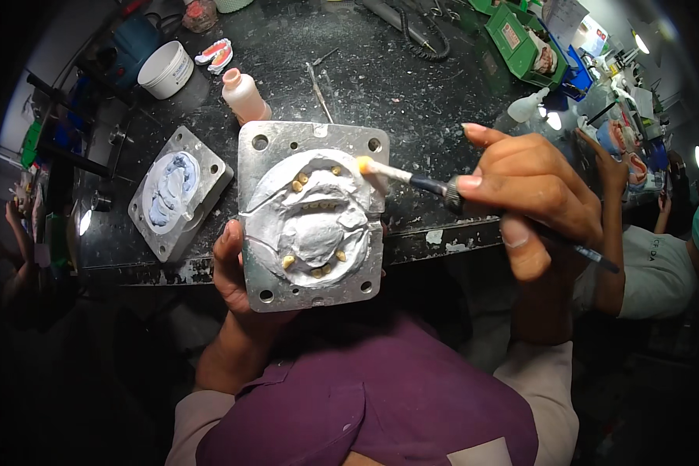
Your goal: The person applies liquid from a bottle onto a white dental mold and spreads it with a brush. They then pick up an air nozzle and blow air onto the surface of the mold.
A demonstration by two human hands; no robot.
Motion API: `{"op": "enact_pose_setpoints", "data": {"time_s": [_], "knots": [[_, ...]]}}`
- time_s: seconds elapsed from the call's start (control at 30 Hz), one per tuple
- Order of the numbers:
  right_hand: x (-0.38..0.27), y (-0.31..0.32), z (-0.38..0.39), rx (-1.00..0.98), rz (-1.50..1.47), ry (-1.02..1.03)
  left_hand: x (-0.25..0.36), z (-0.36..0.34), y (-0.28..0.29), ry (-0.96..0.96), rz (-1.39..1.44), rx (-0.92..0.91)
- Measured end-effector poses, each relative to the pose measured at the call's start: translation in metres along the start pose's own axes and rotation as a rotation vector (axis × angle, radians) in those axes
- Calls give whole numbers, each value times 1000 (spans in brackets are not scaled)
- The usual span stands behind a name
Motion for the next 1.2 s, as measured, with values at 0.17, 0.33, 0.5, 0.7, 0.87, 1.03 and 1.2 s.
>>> {"op": "enact_pose_setpoints", "data": {"time_s": [0.17,0.33,0.5,0.7,0.87,1.03,1.2], "knots": [[4,-17,-12,20,78,99,-7,0,-15,1,6,64],[8,-7,-12,-3,27,32,-8,-2,-16,30,-21,87],[4,-19,-15,15,-22,35,-11,-2,-14,26,68,59],[5,-22,-8,1,-18,-27,-8,-3,-12,3,-28,40],[0,-24,-9,51,56,-34,-8,-6,-21,-11,-50,23],[0,-30,-11,79,85,-3,-7,-9,-25,-16,-72,13],[3,-31,-8,65,29,-16,-8,-8,-28,35,-85,38]]}}
Point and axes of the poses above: each hand's wrist, its own z-axis away from the middle knuckle, its own y-axis out of the back of the hand, x = y × z, the point moved 2 cm from there along -z, towards the middle knuckle, and after that the axes turned 13 degrees about -y, right-handed, at the moved point
